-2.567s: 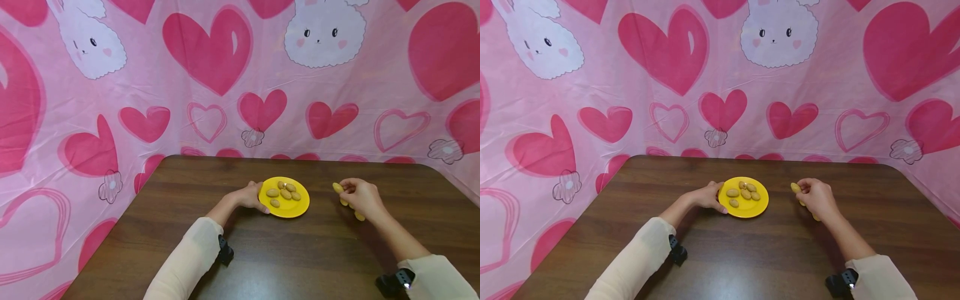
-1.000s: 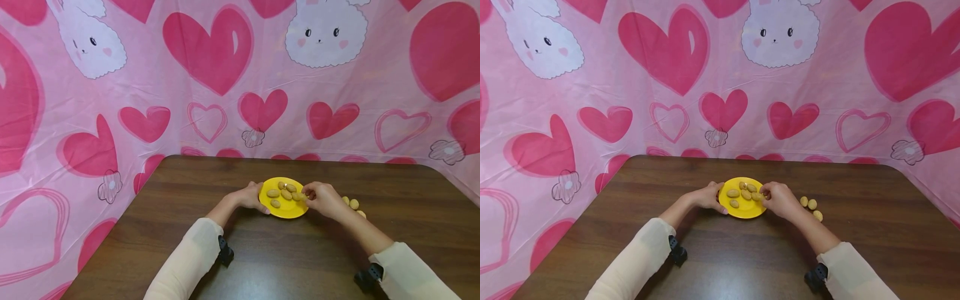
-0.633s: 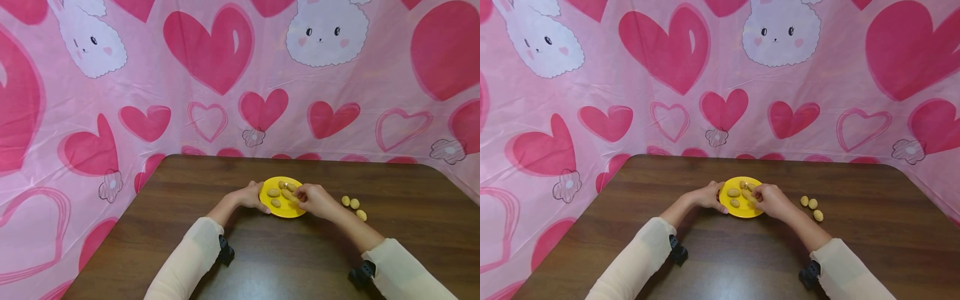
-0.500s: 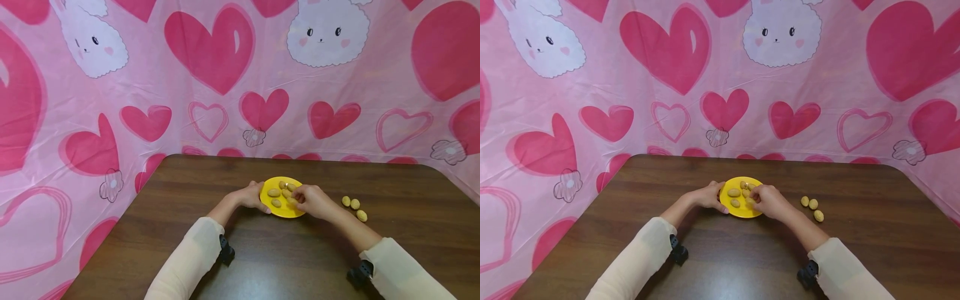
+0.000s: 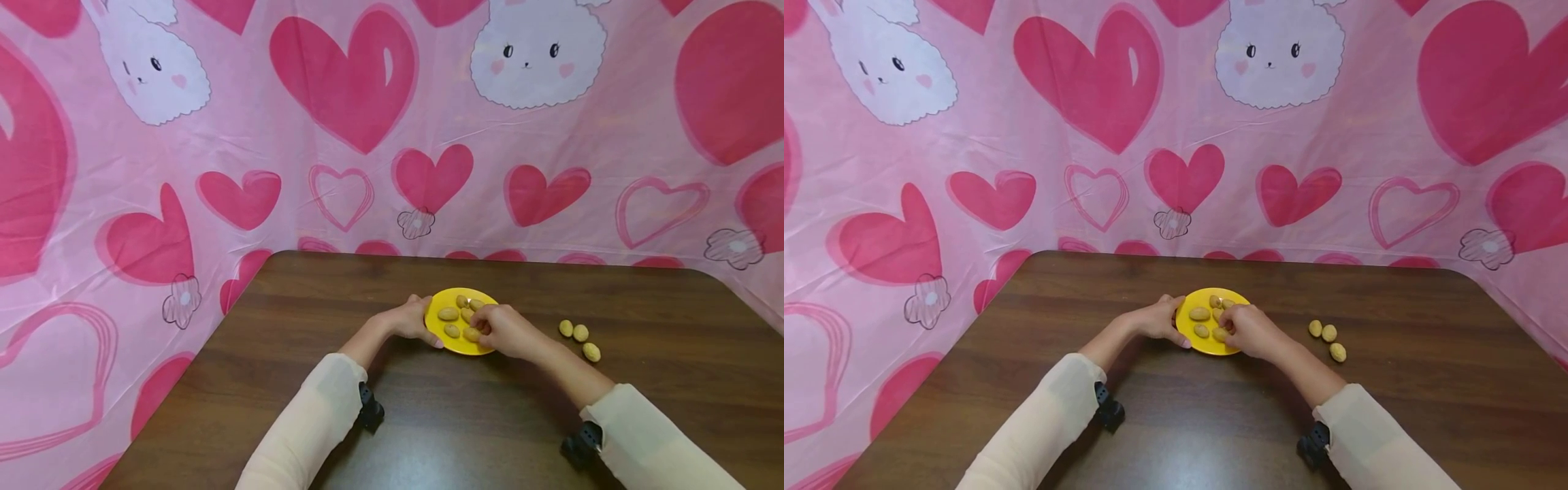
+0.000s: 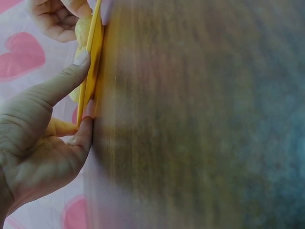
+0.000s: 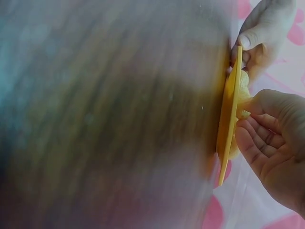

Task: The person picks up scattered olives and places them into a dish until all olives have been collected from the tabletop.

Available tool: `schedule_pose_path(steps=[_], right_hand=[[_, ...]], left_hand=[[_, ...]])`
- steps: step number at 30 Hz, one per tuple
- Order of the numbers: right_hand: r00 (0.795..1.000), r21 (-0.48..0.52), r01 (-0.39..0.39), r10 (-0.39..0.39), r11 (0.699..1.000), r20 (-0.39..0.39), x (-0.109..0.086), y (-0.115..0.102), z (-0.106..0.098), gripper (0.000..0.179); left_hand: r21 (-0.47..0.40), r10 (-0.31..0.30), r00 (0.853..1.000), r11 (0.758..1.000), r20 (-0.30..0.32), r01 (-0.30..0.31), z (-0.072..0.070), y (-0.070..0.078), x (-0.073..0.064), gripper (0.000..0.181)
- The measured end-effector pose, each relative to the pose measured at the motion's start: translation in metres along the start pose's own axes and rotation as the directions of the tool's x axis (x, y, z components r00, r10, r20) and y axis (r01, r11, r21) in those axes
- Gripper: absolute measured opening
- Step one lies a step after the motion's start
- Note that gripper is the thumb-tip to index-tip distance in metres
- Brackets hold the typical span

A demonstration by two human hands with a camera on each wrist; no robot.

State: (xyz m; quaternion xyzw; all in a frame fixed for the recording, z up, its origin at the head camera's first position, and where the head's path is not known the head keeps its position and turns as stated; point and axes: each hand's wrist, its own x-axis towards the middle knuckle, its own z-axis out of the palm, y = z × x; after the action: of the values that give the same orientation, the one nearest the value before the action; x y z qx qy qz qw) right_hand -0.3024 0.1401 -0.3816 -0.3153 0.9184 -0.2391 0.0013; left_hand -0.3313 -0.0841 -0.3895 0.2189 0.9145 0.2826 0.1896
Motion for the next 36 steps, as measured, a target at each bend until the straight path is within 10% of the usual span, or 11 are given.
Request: schedule_pose_path(steps=[36], right_hand=[[0.999,-0.002,-0.001,0.001,1.0,0.032,0.0003,0.0012,0.0007,0.016]], left_hand=[[0.032,0.006,1.0,0.999,-0.012,-0.006,0.0008,-0.0012,0.0022,0.096]])
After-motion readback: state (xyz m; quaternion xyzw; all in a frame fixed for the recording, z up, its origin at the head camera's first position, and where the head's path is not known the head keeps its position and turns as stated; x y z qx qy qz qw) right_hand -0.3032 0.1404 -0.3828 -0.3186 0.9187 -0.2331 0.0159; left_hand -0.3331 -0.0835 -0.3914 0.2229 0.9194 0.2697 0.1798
